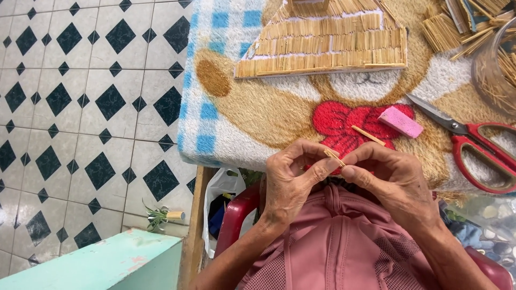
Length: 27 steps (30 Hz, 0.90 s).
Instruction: Assembling a miniature structure using small wooden sticks, adhesive, and scissors for trimming.
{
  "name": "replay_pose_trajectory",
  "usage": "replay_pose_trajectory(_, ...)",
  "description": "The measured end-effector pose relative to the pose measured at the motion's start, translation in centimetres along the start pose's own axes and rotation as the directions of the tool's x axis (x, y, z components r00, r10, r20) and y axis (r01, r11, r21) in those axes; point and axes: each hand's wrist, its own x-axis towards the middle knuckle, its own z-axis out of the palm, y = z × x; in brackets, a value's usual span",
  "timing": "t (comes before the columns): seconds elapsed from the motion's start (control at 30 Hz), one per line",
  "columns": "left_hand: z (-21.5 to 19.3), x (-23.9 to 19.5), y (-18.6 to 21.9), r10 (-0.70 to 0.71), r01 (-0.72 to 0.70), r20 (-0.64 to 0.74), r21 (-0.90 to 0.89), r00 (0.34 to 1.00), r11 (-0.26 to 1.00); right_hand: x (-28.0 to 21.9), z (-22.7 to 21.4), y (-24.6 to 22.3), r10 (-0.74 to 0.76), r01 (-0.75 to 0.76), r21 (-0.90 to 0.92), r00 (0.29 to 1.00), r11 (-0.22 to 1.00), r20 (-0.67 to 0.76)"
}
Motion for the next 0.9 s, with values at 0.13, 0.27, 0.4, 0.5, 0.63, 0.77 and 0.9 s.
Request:
replay_pose_trajectory(0.13,0.0,0.1,-0.5,0.022,-0.022,-0.008,-0.028,1.0,0.999,0.3,0.5,0.4,-0.024,0.024,0.088,1.0,0.996,-0.002)
replay_pose_trajectory(0.27,-0.9,0.7,-0.1,0.109,-0.115,0.051,0.132,0.993,0.984,0.9,0.5,0.6,-0.154,0.132,-0.286,0.986,0.949,-0.057)
replay_pose_trajectory(0.4,-2.4,1.3,-1.9,0.502,-0.541,0.264,0.631,0.823,0.555,1.7,0.9,0.2,-0.508,0.459,-0.64,0.853,0.616,0.121)
replay_pose_trajectory(0.5,-3.7,1.3,-3.4,0.49,-0.556,0.322,0.685,0.81,0.47,2.4,1.2,0.2,-0.49,0.467,-0.637,0.857,0.613,0.158)
replay_pose_trajectory(0.63,-5.2,1.8,-3.1,0.478,-0.524,0.292,0.708,0.828,0.473,3.5,1.9,0.2,-0.499,0.504,-0.597,0.845,0.624,0.191)
replay_pose_trajectory(0.77,-5.9,2.4,-2.2,0.544,-0.505,0.278,0.799,0.792,0.327,4.8,2.6,0.0,-0.502,0.537,-0.619,0.827,0.573,0.253)
replay_pose_trajectory(0.9,-6.8,3.1,-3.4,0.64,-0.444,0.254,0.883,0.725,0.153,7.4,3.3,2.1,-0.539,0.543,-0.715,0.797,0.442,0.272)
